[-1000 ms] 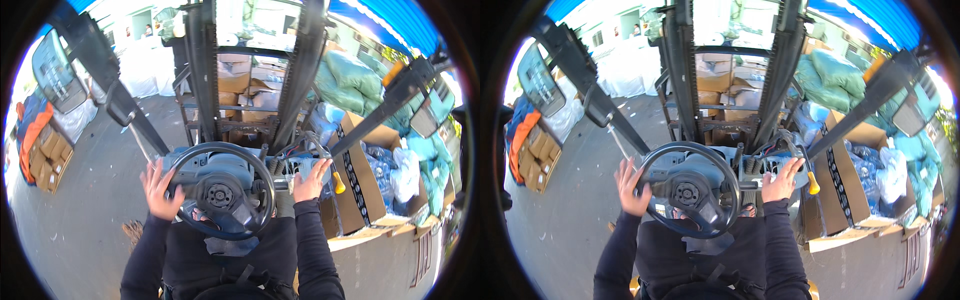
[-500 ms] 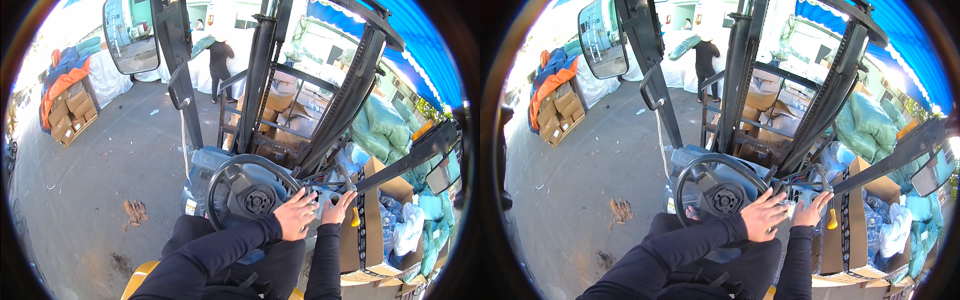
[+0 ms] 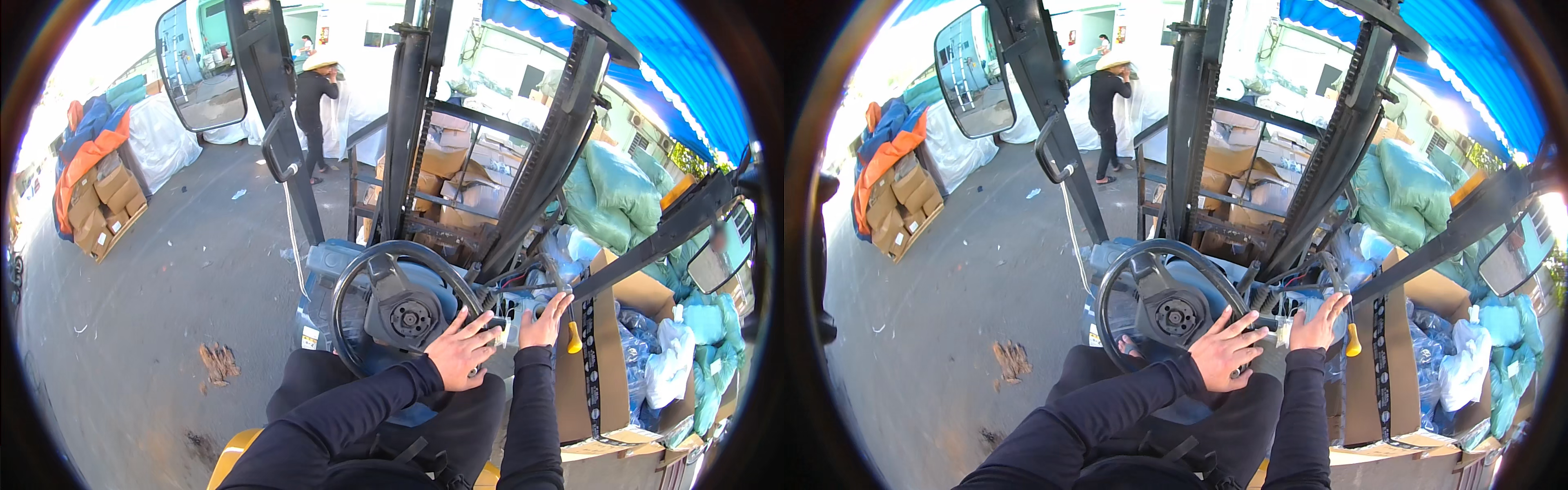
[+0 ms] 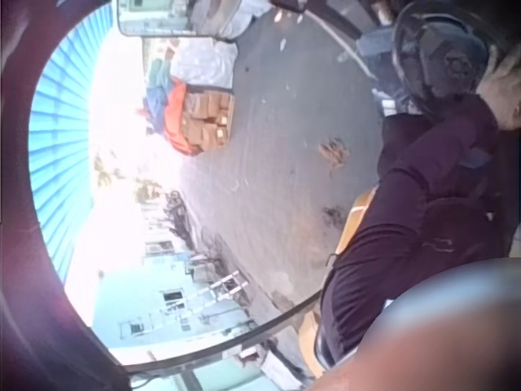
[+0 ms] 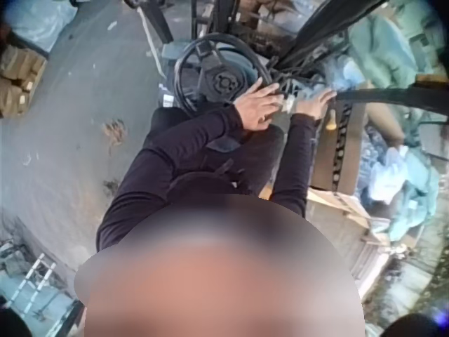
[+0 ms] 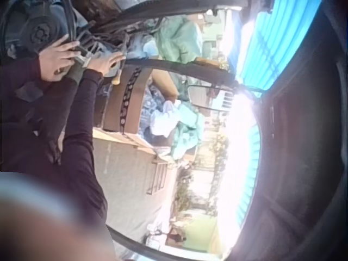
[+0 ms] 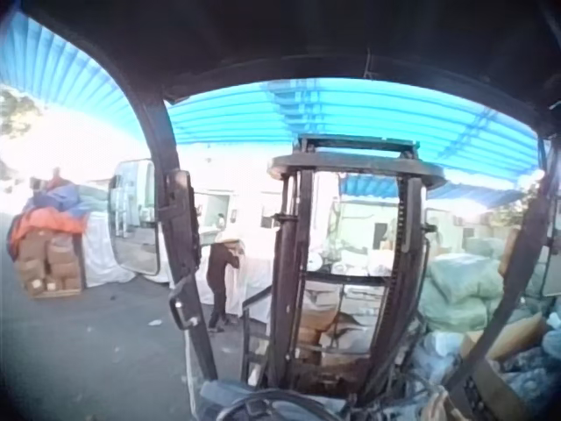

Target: The person operates a forklift in a warehouse, maneuvering the vehicle to pick up and move a pallet of cardboard boxes. The operator uses the steering wheel and hydraulic levers to lift the load and drive it to a new location.

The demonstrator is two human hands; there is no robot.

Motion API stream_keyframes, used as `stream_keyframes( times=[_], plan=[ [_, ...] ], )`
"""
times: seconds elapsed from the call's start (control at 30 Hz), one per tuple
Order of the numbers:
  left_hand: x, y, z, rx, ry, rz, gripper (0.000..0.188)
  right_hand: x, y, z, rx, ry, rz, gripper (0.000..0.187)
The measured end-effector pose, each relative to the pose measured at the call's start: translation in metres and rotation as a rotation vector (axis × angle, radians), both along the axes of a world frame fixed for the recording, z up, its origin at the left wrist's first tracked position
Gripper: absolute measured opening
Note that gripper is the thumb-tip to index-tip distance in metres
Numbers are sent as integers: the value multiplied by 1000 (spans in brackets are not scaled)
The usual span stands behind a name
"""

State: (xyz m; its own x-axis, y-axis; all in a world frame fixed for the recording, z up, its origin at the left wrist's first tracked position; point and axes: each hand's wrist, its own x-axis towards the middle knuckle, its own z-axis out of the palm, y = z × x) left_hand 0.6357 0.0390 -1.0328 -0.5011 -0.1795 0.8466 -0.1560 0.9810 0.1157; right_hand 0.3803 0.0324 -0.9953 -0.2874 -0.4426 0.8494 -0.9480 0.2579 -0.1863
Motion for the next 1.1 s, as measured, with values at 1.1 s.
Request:
stream_keyframes(
  times=[1.1],
  plan=[
    [12, -8, 41, 29, -38, -62, 35, 21, -25, 52, 112, -215, -13, 95]
  ],
)
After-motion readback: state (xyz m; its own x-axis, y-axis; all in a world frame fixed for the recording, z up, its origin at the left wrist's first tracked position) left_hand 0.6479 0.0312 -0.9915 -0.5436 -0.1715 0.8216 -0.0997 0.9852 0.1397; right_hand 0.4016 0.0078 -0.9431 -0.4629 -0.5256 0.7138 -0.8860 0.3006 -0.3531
